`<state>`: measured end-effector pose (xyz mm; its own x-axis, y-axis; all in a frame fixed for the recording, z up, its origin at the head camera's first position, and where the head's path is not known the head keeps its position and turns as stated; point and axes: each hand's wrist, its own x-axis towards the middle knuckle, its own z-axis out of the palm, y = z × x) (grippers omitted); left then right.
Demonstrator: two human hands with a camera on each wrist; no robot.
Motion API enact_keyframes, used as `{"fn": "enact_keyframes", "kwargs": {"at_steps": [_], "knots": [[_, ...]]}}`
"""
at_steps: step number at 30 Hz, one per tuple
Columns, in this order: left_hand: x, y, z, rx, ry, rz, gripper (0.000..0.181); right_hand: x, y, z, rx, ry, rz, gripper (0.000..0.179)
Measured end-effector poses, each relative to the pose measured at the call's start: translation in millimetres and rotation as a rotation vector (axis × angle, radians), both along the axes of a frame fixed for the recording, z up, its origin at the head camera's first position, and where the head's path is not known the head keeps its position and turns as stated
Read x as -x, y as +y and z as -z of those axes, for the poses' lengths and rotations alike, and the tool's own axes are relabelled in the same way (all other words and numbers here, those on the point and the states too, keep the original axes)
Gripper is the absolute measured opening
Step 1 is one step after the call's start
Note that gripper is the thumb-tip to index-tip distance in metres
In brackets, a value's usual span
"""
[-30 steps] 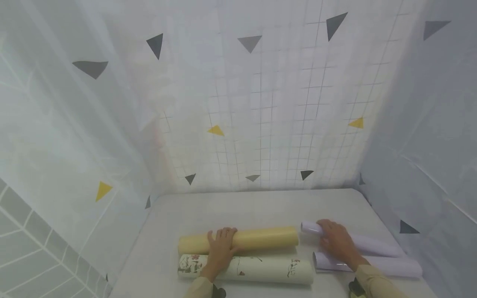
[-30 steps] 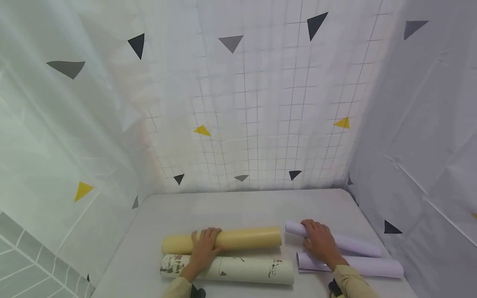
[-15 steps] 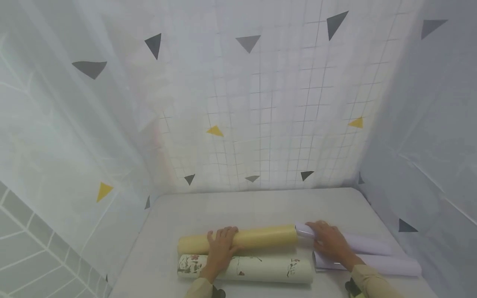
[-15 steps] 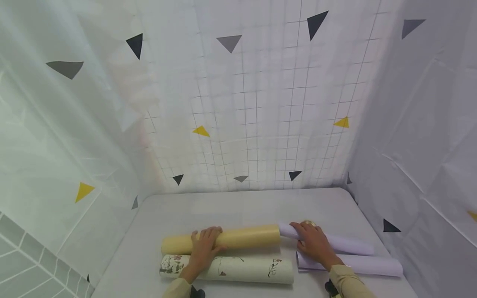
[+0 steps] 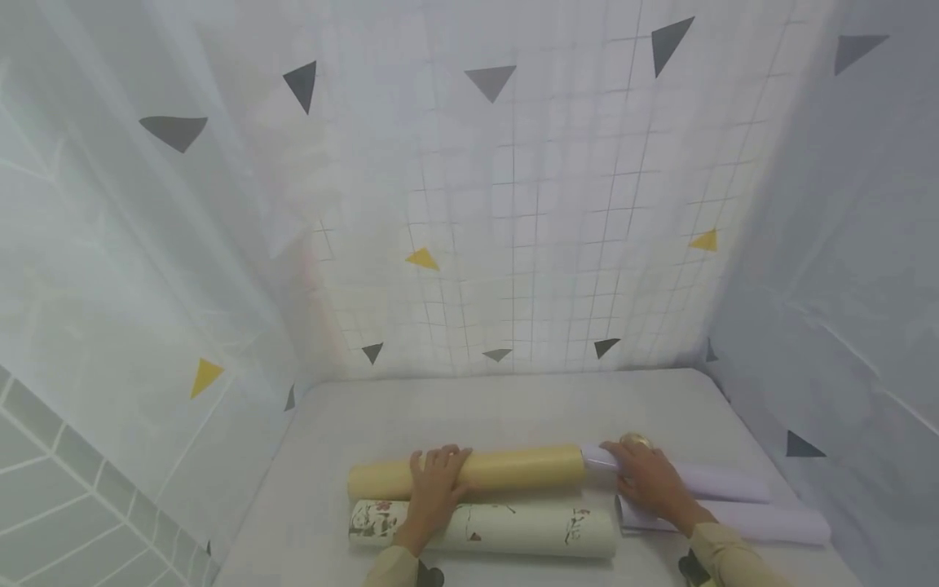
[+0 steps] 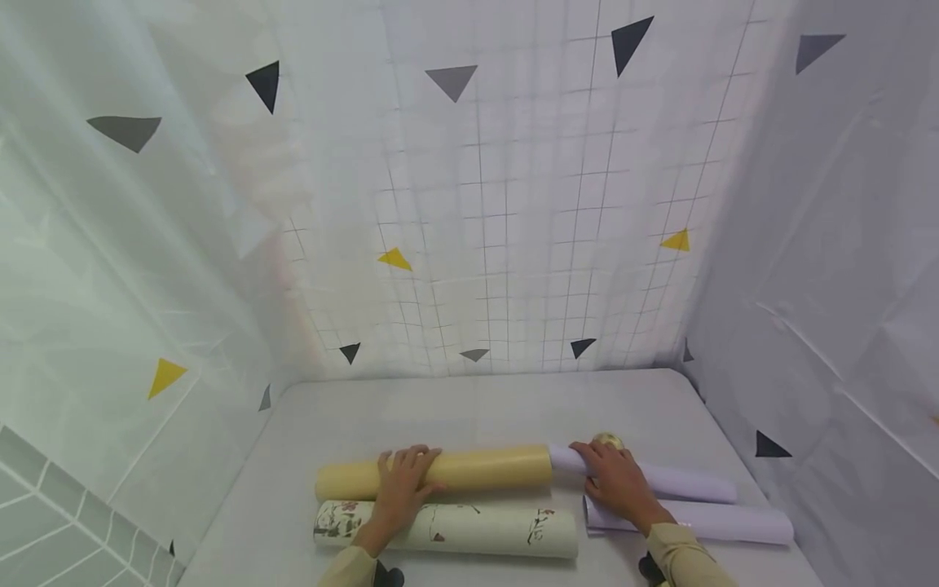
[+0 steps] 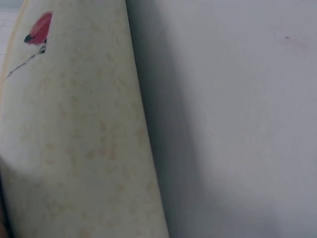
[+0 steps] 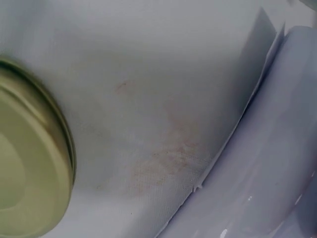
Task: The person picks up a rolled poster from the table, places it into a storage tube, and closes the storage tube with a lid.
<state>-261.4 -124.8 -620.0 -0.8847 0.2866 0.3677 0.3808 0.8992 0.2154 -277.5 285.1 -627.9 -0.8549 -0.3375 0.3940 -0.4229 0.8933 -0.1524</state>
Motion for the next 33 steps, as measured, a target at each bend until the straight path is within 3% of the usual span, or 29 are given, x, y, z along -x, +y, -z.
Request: {"fn": "enact_keyframes", "kwargs": {"at_steps": [5, 10, 19, 26, 33], "knots": [[1.8, -0.9, 0.7, 0.003, 0.023, -0.001, 0.064, 1.8, -3, -0.4, -0.005, 0.035, -0.006, 0.062], [4.7, -1.7, 6.6, 0.028, 0.052, 0.003, 0.065, 2.8, -7, -1.3, 0.005, 0.09, -0.065, 0.064], [6.2, -1.3, 5.7, -0.009, 0.013, 0.008, 0.065, -1.2, -28, -19.3, 0.001, -0.001, -0.114, 0.065], [8.6, -2.9, 11.1, 0.006, 0.047, 0.011, 0.065, 2.3, -33, -15.7, 0.003, 0.023, -0.135, 0.065], [6.4, -1.6, 12.2, 0.001, 0.029, 0.011, 0.064, 0.6, -34, -12.8, 0.042, -0.108, -0.098, 0.066]]}}
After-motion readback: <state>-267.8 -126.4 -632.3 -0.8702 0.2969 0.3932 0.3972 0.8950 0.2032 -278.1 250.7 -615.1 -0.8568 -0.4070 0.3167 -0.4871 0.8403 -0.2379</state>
